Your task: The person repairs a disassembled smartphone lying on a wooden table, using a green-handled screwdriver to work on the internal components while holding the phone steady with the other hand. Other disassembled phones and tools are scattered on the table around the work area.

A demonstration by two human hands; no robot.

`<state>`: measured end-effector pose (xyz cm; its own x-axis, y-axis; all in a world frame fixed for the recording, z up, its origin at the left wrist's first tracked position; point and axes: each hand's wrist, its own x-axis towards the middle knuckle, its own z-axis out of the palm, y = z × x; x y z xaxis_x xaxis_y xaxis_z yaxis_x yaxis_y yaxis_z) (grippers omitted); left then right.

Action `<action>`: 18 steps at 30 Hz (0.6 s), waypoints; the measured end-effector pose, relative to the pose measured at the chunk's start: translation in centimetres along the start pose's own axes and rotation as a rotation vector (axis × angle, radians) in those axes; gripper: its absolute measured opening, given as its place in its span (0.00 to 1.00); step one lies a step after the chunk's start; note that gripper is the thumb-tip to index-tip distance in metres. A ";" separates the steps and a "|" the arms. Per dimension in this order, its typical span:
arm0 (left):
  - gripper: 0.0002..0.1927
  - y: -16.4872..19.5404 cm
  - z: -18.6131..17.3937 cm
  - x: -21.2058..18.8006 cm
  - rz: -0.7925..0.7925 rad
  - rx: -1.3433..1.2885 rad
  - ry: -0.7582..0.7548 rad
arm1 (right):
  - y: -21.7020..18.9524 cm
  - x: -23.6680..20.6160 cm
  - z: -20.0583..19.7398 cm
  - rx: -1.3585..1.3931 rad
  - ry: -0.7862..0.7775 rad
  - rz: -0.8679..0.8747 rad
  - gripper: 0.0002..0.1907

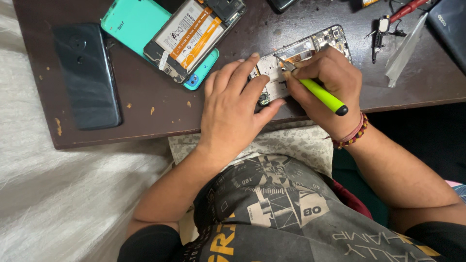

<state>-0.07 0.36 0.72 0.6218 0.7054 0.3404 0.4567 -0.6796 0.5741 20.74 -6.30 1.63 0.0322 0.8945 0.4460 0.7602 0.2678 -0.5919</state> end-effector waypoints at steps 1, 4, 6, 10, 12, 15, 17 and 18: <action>0.24 0.0 0.0 0.0 0.000 0.000 0.000 | 0.0 0.0 0.0 -0.003 0.000 0.001 0.13; 0.24 0.0 -0.1 0.0 0.003 0.001 -0.002 | 0.0 -0.1 0.1 -0.006 0.006 0.000 0.13; 0.24 0.0 -0.1 0.1 0.005 0.000 -0.003 | 0.1 -0.1 0.1 -0.007 0.006 0.000 0.13; 0.23 0.1 -0.1 0.1 0.003 0.000 -0.006 | 0.0 -0.2 0.1 -0.010 0.001 0.006 0.13; 0.23 0.1 -0.1 0.1 0.004 0.000 -0.008 | 0.0 -0.2 0.1 -0.013 -0.001 0.008 0.13; 0.23 0.0 -0.1 0.1 0.004 -0.005 -0.009 | -0.1 -0.3 0.0 -0.015 -0.005 0.012 0.13; 0.23 0.1 0.0 0.1 0.003 -0.008 -0.009 | -0.2 -0.3 0.1 -0.010 -0.005 0.012 0.13; 0.23 0.1 0.0 0.1 0.004 -0.007 -0.007 | -0.2 -0.3 0.1 -0.015 -0.005 0.007 0.13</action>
<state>-0.01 0.41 0.81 0.6279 0.7014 0.3373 0.4500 -0.6808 0.5780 20.56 -6.57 1.58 0.0343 0.8983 0.4381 0.7695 0.2559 -0.5851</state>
